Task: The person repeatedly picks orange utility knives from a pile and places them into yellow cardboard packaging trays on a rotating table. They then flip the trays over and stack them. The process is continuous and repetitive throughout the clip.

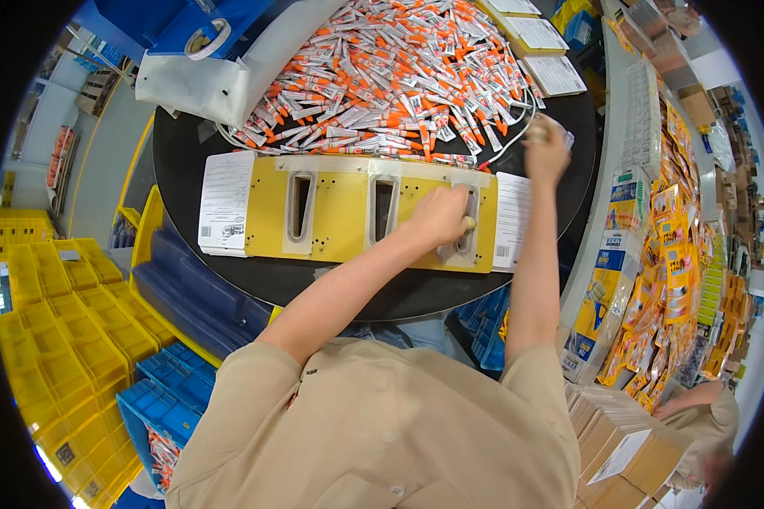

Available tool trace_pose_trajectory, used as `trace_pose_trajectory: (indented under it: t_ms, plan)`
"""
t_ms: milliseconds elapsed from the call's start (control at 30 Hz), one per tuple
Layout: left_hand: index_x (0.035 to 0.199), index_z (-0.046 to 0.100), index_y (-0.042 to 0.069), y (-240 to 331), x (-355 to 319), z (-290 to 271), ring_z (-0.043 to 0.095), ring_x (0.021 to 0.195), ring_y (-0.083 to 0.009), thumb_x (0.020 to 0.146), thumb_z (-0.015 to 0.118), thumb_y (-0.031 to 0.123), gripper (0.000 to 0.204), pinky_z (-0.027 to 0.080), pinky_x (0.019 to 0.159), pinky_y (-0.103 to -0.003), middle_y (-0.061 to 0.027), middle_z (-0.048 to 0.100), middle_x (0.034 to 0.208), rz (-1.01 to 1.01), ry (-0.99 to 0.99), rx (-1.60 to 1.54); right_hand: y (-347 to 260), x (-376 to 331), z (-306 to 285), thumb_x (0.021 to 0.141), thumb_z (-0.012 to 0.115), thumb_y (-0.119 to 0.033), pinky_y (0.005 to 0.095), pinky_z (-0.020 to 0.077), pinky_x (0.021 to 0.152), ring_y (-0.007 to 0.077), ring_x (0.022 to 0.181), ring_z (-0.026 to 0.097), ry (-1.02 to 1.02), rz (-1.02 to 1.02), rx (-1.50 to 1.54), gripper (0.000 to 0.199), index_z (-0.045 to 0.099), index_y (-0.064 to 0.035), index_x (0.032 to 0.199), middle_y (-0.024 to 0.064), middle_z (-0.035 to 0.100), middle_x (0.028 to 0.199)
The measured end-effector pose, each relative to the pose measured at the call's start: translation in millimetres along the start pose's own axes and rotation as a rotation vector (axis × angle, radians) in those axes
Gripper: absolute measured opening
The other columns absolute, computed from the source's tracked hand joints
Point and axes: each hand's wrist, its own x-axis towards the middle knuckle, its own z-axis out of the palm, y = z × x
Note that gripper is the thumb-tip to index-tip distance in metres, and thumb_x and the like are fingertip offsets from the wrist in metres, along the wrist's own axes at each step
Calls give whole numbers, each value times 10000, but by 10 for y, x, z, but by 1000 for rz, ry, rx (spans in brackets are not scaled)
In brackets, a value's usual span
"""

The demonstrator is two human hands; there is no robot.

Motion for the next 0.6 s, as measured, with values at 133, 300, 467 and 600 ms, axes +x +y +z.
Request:
trace_pose_trajectory:
  t_ms: [133,300,467,600]
  plan:
    - [942,583,-5,72,156,-14,658,820,-389,728,796,367,479,521,709,-463,-212,671,834,-33,9,177,90,-80,675,856,665,-149,431,508,806,361,881,653,-401,-159,-410,218,674,-31,1040,203,674,962]
    - [922,588,-25,76,152,-111,679,789,-367,707,777,517,612,540,683,-443,-202,676,788,-16,45,284,-223,-71,236,862,682,-142,320,513,700,228,725,651,-321,-80,-140,224,684,-4,1038,139,652,865]
    - [959,543,-43,-142,-181,-399,660,755,-380,798,721,372,479,513,688,-425,-233,656,804,47,47,-25,-680,-816,-543,756,659,10,326,525,789,249,897,633,-386,-512,23,267,701,-81,1003,94,638,998]
    - [951,579,8,-447,-391,-658,648,852,-386,793,712,263,328,507,743,-450,-209,662,856,18,-13,-274,-828,-1403,-720,725,610,67,359,533,842,273,996,629,-639,-662,-109,341,692,-98,1012,90,655,1116]
